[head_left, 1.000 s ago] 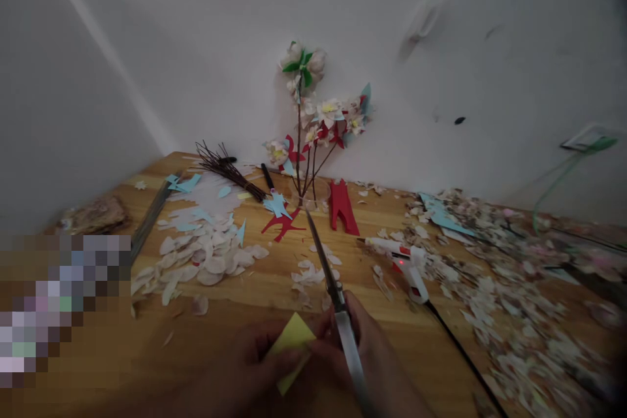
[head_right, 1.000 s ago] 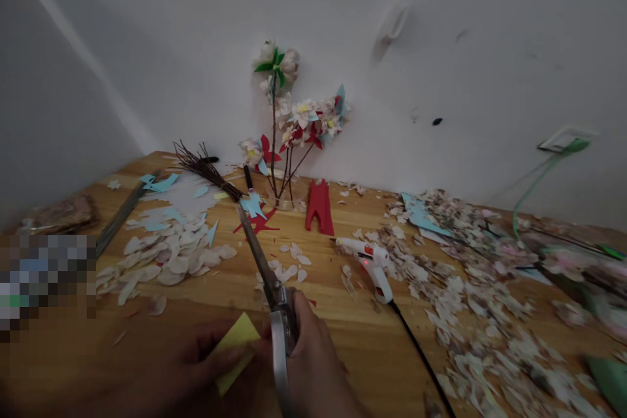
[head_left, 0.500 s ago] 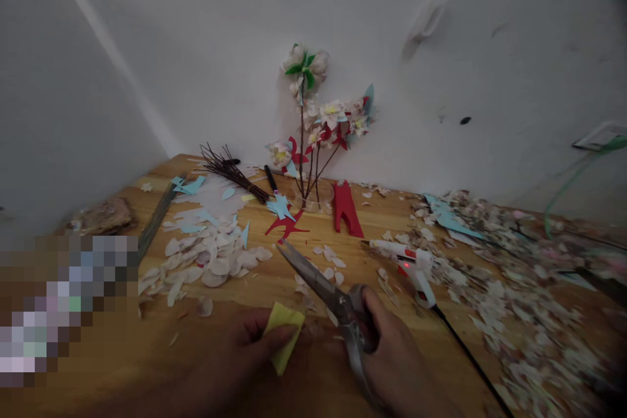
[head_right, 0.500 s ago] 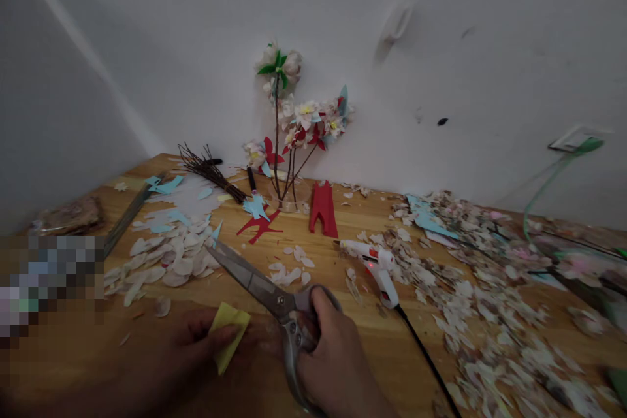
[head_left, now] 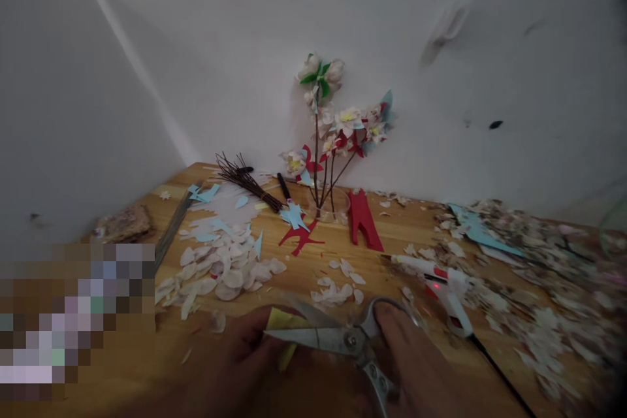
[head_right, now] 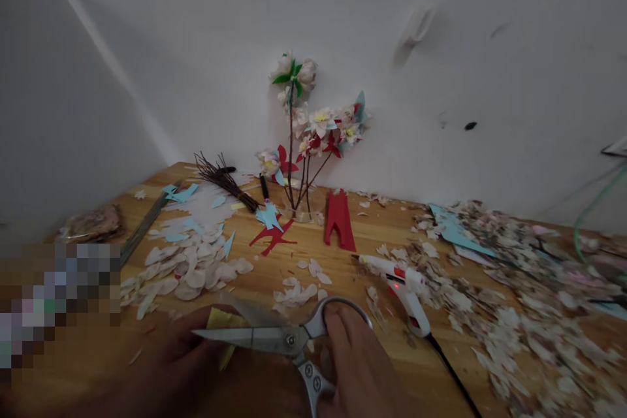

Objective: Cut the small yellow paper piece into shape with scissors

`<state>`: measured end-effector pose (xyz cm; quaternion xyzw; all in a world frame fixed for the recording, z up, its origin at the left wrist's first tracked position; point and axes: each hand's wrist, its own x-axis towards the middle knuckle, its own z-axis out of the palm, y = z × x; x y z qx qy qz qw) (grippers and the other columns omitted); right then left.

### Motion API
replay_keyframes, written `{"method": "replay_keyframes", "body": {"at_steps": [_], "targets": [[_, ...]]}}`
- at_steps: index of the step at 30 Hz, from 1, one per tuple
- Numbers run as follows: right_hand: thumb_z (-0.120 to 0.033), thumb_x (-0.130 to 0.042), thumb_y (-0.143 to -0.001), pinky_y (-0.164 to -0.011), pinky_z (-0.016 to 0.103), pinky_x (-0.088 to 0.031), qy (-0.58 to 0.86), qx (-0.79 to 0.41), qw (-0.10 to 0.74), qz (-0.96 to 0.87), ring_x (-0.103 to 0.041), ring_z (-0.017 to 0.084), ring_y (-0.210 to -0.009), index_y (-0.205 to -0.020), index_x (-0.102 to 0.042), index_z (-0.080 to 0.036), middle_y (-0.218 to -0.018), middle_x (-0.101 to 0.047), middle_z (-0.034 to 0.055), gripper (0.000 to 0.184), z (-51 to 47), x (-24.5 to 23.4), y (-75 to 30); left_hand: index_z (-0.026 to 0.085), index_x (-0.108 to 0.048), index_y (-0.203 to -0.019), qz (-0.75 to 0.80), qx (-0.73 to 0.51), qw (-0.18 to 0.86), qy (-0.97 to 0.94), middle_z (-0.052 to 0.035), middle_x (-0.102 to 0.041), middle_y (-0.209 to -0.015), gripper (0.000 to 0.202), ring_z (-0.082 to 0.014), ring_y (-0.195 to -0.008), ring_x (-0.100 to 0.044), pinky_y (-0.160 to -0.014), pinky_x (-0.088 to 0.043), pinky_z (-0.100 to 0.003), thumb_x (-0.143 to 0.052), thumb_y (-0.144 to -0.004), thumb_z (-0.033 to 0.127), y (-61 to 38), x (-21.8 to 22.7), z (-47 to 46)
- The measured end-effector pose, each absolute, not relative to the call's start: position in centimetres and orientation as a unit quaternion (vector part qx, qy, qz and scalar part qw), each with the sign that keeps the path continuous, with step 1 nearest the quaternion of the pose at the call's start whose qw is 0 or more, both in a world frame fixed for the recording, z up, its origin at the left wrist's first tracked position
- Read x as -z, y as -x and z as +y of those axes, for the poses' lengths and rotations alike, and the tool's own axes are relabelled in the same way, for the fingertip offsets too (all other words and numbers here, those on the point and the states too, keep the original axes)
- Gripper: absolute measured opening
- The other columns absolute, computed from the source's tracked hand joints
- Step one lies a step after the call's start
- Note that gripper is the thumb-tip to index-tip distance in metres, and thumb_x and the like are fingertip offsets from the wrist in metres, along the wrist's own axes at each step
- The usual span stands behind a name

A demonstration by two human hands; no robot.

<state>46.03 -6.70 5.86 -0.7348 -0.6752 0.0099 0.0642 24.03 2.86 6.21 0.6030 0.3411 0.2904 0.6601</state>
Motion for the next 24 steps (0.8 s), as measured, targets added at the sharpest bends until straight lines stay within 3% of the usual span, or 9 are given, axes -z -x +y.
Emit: {"method": "replay_keyframes", "body": {"at_steps": [6, 15, 24], "targets": [[-0.006, -0.053, -0.051, -0.089, 0.049, -0.049, 0.74, -0.028, 0.075, -0.668, -0.054, 0.037, -0.112, -0.117, -0.057, -0.012, -0.124, -0.058, 0.0161, 0.067, -6.8, -6.3, -46.1, 0.024, -0.068, -0.08, 0.312, -0.3, 0.663, -0.611, 0.0013, -0.063, -0.065, 0.017, -0.0131, -0.061, -0.052, -0.059, -0.042, -0.021, -0.057, -0.08, 0.037, -23.7, -5.5, 2.9], [-0.007, -0.051, -0.051, -0.087, 0.046, -0.05, 0.735, -0.088, 0.086, -0.667, -0.056, 0.036, -0.109, -0.117, -0.057, -0.012, -0.124, -0.059, 0.016, 0.067, -6.6, -6.6, -45.9, 0.021, -0.068, -0.068, 0.326, -0.288, 0.637, -0.637, 0.0014, -0.061, -0.062, 0.018, -0.0132, -0.06, -0.054, -0.057, -0.042, -0.019, -0.059, -0.077, 0.034, -24.0, -6.9, 3.0], [-0.009, -0.057, -0.059, -0.07, 0.033, -0.049, 0.732, -0.168, 0.171, -0.638, -0.062, 0.028, -0.089, -0.094, -0.059, -0.024, -0.1, -0.067, 0.0079, 0.038, -6.6, -7.3, -45.3, 0.021, -0.066, -0.068, 0.307, -0.304, 0.632, -0.644, 0.0022, -0.06, -0.063, 0.018, -0.0121, -0.061, -0.054, -0.057, -0.042, -0.018, -0.057, -0.079, 0.032, -24.2, -6.6, 3.2]]}}
